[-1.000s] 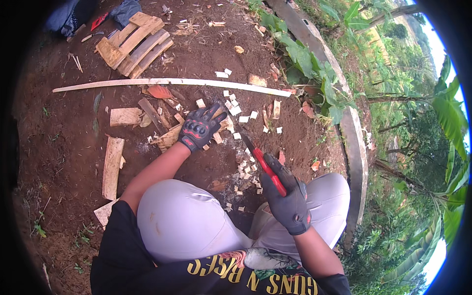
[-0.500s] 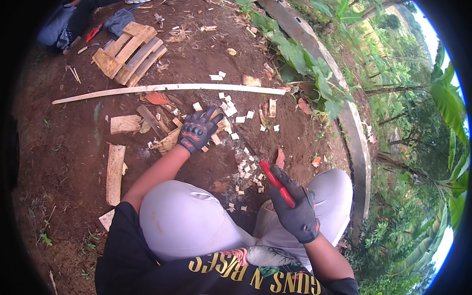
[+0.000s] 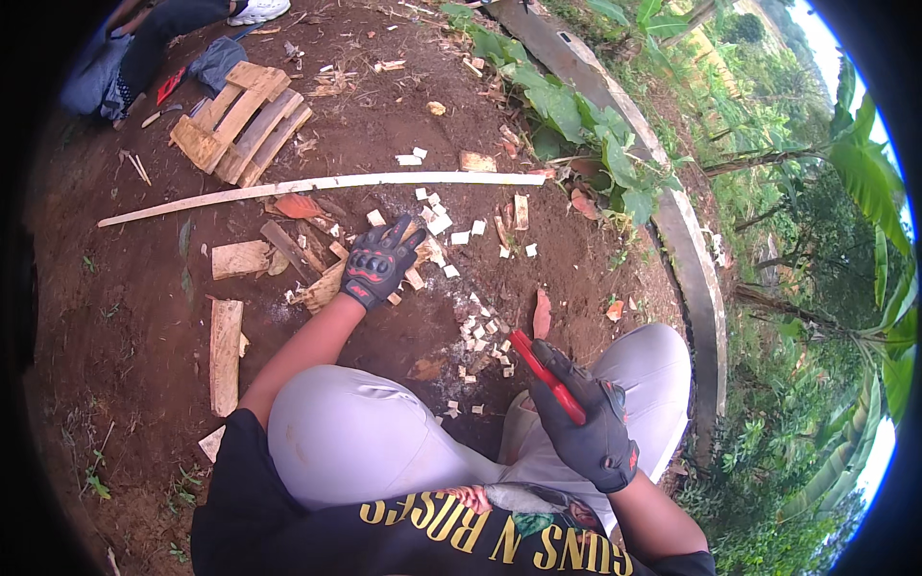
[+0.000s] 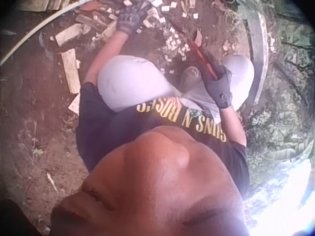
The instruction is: The person sits on the ground and uses a hand saw to cut a long, thin piece of wood into smaller segments. The person holds the wood with one hand and saws with the other, creating small wood pieces that accumulate on the dirt surface.
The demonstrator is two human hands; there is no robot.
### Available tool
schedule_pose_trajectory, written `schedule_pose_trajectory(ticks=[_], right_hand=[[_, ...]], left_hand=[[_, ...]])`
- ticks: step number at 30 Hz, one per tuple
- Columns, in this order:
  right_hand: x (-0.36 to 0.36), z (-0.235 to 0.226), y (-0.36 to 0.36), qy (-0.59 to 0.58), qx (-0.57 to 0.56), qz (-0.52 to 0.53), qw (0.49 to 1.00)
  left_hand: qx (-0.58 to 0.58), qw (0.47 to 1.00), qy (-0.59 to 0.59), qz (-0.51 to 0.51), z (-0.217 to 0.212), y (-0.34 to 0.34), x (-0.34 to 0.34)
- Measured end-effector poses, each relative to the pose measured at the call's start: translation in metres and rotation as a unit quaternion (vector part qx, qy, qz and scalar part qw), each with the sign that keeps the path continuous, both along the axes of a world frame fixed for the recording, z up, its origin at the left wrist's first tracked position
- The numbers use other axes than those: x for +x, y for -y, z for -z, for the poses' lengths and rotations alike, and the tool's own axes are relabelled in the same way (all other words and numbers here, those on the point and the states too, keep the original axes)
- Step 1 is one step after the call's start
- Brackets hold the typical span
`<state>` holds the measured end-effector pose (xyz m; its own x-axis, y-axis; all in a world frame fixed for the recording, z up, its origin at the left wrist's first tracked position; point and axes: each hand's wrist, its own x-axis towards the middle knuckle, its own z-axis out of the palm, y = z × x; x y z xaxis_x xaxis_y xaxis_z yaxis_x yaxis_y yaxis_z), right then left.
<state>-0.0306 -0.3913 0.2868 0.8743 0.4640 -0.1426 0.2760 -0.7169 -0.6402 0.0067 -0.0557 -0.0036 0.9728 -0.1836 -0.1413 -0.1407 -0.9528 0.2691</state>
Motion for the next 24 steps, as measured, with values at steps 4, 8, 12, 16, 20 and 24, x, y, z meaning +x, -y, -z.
schedule_pose_trajectory(ticks=[4,8,12,16,20,24], right_hand=[[0.024,0.051,-0.039,-0.119,-0.027,0.057,0.991],[0.015,0.026,-0.025,-0.213,-0.024,0.133,0.968],[-0.018,-0.007,0.016,-0.111,0.04,0.057,0.991],[0.015,0.039,-0.019,-0.168,-0.009,0.097,0.981],[0.007,0.068,-0.011,-0.096,0.035,0.06,0.993],[-0.004,0.068,-0.022,-0.079,0.041,0.065,0.994]], left_hand=[[0.004,0.999,0.053,0.005,0.004,0.004,0.004],[0.007,1.0,0.003,0.001,-0.003,0.004,0.008],[0.022,1.0,-0.013,-0.003,-0.005,0.003,0.001],[0.008,1.0,0.008,0.019,-0.002,0.007,0.005],[0.07,0.997,-0.005,0.033,-0.005,0.009,0.003],[0.039,0.997,0.02,0.065,0.005,0.007,0.003]])
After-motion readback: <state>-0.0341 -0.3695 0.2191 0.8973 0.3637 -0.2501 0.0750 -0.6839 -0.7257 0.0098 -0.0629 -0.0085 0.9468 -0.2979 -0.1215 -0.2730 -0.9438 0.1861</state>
